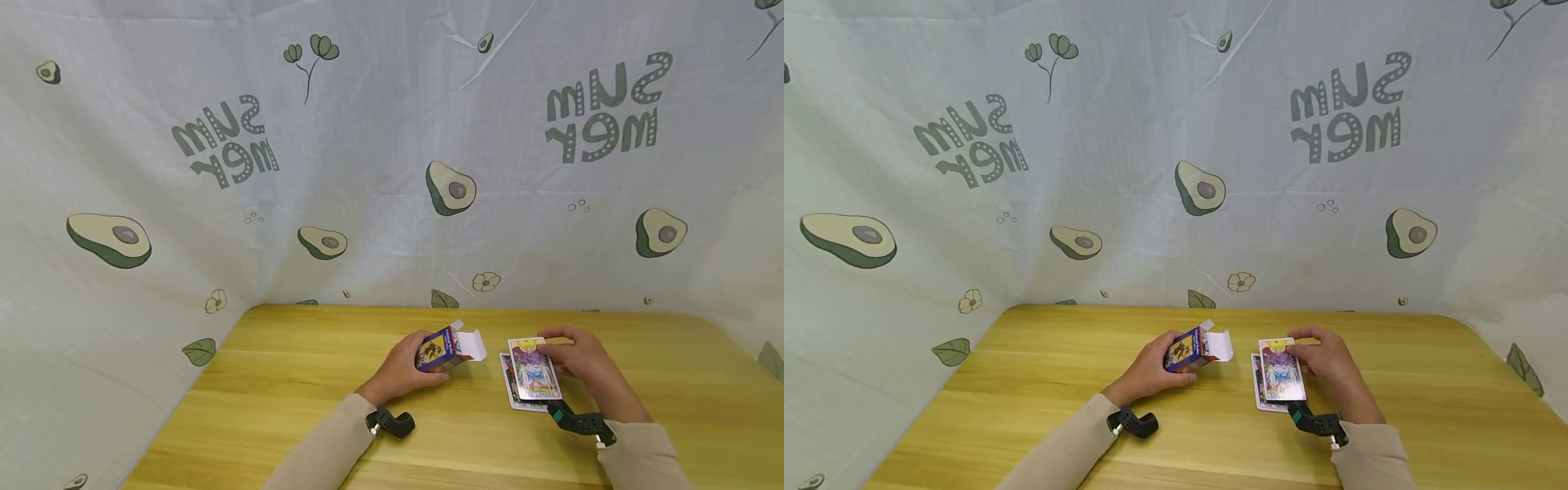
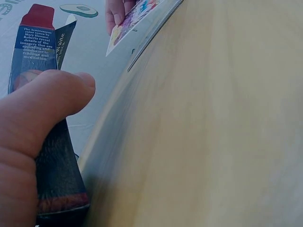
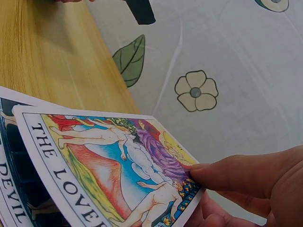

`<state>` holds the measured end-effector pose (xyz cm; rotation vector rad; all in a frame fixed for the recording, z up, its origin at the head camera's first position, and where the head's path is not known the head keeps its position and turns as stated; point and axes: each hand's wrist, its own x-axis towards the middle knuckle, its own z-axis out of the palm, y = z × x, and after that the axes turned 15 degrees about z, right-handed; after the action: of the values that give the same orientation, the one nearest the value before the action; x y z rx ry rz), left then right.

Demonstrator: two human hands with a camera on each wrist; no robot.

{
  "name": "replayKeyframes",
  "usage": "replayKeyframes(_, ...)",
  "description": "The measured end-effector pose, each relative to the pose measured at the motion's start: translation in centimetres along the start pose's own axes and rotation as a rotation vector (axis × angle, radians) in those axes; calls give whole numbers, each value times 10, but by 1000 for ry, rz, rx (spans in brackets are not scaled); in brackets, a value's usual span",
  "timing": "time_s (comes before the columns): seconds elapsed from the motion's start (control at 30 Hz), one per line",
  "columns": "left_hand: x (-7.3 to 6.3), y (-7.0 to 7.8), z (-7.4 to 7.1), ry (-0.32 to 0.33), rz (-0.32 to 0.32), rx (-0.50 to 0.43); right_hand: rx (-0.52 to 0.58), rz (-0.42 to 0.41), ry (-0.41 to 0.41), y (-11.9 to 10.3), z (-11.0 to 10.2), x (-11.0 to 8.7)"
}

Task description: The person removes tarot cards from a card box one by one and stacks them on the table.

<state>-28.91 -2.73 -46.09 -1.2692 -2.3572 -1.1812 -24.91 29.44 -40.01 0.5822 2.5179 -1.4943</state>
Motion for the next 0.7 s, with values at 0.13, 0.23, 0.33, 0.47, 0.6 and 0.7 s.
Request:
replayKeyframes(0.13,0,0,0,7,1,4,15,22,-8,3,1,1)
replayKeyframes(0.23,0,0,0,8,1,2,19,30,-12,4,2,3)
replayKeyframes(0.33,0,0,0,5,-2,1,14,33,-11,6,3,4)
replayKeyframes(0.47,0,0,0,1,-3,-1,-2,39,-7,7,4,5)
replayKeyframes(0.6,0,1,0,1,0,-3,-19,34,-6,9,5,7)
replayKeyframes(0.7,0,0,0,3,3,3,-30,28,-7,10,5,9)
